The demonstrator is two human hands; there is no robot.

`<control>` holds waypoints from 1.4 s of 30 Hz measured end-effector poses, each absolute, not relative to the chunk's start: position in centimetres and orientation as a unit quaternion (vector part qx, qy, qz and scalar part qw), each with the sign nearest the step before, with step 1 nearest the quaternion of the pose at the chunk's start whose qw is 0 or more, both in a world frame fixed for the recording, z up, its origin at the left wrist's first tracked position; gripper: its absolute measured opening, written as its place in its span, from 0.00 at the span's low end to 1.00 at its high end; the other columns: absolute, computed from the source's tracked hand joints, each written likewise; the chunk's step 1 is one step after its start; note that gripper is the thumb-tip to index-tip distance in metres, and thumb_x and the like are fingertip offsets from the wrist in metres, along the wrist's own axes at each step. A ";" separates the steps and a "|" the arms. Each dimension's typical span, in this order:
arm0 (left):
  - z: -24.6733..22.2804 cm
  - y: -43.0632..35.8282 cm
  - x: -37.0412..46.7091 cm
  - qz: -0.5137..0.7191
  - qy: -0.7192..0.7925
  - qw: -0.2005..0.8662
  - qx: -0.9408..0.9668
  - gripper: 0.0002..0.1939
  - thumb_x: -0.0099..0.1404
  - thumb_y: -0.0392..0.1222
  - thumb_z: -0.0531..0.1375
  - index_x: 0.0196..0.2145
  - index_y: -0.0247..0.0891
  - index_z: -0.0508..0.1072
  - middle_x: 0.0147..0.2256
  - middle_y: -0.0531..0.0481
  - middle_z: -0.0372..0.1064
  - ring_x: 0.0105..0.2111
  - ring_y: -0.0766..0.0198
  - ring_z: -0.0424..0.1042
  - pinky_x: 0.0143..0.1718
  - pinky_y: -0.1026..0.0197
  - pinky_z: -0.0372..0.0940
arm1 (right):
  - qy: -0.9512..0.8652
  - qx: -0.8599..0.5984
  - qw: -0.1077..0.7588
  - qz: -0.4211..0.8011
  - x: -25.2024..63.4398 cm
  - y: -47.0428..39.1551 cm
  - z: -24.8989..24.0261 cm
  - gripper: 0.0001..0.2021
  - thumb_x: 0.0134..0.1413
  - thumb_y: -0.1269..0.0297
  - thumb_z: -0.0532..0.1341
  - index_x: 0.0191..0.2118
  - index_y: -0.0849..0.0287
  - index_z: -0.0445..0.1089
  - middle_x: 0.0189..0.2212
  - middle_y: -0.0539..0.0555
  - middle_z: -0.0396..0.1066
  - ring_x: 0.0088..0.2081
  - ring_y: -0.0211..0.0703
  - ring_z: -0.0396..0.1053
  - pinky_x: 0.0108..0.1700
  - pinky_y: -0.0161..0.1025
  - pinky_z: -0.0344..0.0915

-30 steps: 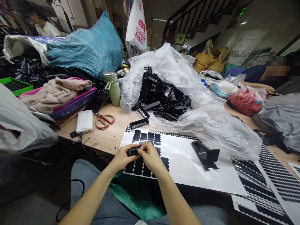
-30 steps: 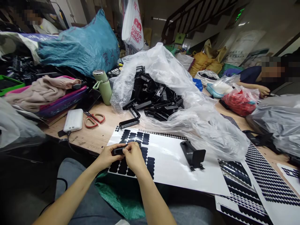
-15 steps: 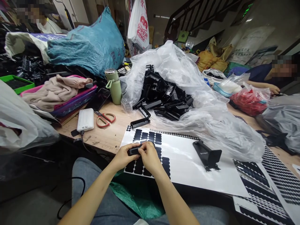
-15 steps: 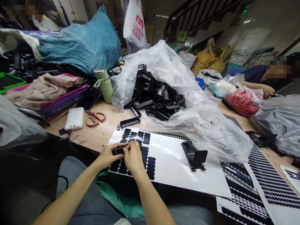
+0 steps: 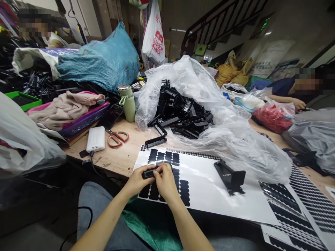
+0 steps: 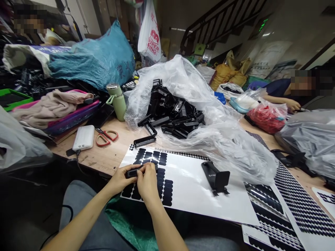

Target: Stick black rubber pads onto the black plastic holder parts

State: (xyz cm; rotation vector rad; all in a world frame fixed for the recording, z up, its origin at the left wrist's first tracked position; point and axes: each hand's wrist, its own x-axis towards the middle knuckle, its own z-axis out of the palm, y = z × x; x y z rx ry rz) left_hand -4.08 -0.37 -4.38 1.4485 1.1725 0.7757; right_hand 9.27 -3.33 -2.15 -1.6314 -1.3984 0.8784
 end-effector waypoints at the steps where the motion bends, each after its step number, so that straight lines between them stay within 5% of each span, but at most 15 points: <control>1: -4.4 -0.4 -4.1 0.330 0.493 0.526 0.610 0.22 0.48 0.36 0.63 0.43 0.35 0.72 0.39 0.45 0.72 0.36 0.58 0.71 0.36 0.60 0.67 | -0.548 -0.646 0.404 0.345 9.2 -3.4 -2.2 0.05 0.49 0.71 0.53 0.25 0.58 0.60 0.40 0.57 0.61 0.39 0.43 0.65 0.42 0.41 0.60; 5: -4.7 -0.5 -4.0 0.352 0.487 0.508 0.617 0.21 0.47 0.33 0.63 0.42 0.35 0.73 0.40 0.45 0.72 0.40 0.57 0.70 0.42 0.58 0.65 | -0.543 -0.642 0.425 0.336 8.8 -3.4 -2.3 0.05 0.47 0.72 0.53 0.24 0.58 0.60 0.39 0.57 0.62 0.36 0.42 0.65 0.39 0.40 0.62; 11: -4.8 -0.8 -4.7 0.333 0.449 0.561 0.611 0.24 0.54 0.40 0.61 0.50 0.39 0.68 0.37 0.47 0.69 0.26 0.64 0.71 0.29 0.58 0.69 | -0.472 -0.682 0.480 0.288 9.7 -4.1 -2.8 0.11 0.43 0.62 0.60 0.32 0.56 0.58 0.31 0.50 0.60 0.27 0.39 0.63 0.31 0.38 0.61; 18: -2.8 7.4 -4.8 0.484 0.423 0.221 0.733 0.13 0.57 0.40 0.58 0.40 0.40 0.75 0.44 0.44 0.62 0.48 0.56 0.63 0.51 0.51 0.58 | -0.443 -0.691 0.457 0.342 12.2 -6.0 -2.2 0.12 0.49 0.53 0.55 0.36 0.55 0.60 0.20 0.45 0.56 0.22 0.38 0.60 0.25 0.35 0.58; 22: -2.7 11.5 -3.6 0.449 0.459 0.266 0.719 0.09 0.41 0.38 0.68 0.23 0.36 0.75 0.35 0.45 0.68 0.41 0.55 0.67 0.49 0.51 0.60 | -0.535 -0.663 0.422 0.312 10.4 -3.9 -2.0 0.07 0.50 0.59 0.55 0.30 0.56 0.61 0.23 0.48 0.63 0.24 0.38 0.62 0.28 0.36 0.59; 28: -1.0 10.1 -7.0 0.528 0.533 0.270 0.604 0.14 0.60 0.48 0.54 0.24 0.34 0.67 0.26 0.49 0.65 0.32 0.61 0.70 0.36 0.58 0.67 | -0.626 -0.667 0.325 0.239 5.1 4.3 -2.2 0.05 0.48 0.71 0.56 0.34 0.60 0.65 0.36 0.59 0.69 0.40 0.46 0.67 0.41 0.39 0.60; 33: 0.9 6.7 -11.1 0.598 0.542 0.499 0.316 0.06 0.58 0.39 0.58 0.30 0.32 0.67 0.28 0.48 0.69 0.24 0.65 0.72 0.25 0.63 0.70 | -0.592 -0.712 0.283 0.249 2.7 8.0 -2.9 0.08 0.45 0.80 0.53 0.32 0.66 0.66 0.38 0.71 0.68 0.41 0.54 0.68 0.38 0.45 0.60; 39: 1.9 4.3 -12.0 0.542 0.541 0.620 0.172 0.06 0.59 0.33 0.56 0.35 0.29 0.69 0.28 0.42 0.72 0.26 0.59 0.74 0.22 0.64 0.71 | -0.614 -0.680 0.293 0.272 4.4 6.2 -1.6 0.04 0.48 0.73 0.53 0.28 0.61 0.64 0.32 0.61 0.70 0.35 0.48 0.68 0.36 0.41 0.60; 42: 2.3 3.5 -10.9 0.499 0.543 0.659 0.149 0.06 0.59 0.33 0.56 0.35 0.29 0.69 0.27 0.41 0.72 0.26 0.57 0.75 0.21 0.64 0.71 | -0.632 -0.616 0.363 0.297 5.3 3.7 0.5 0.07 0.54 0.66 0.50 0.29 0.58 0.63 0.31 0.54 0.68 0.34 0.42 0.67 0.37 0.37 0.61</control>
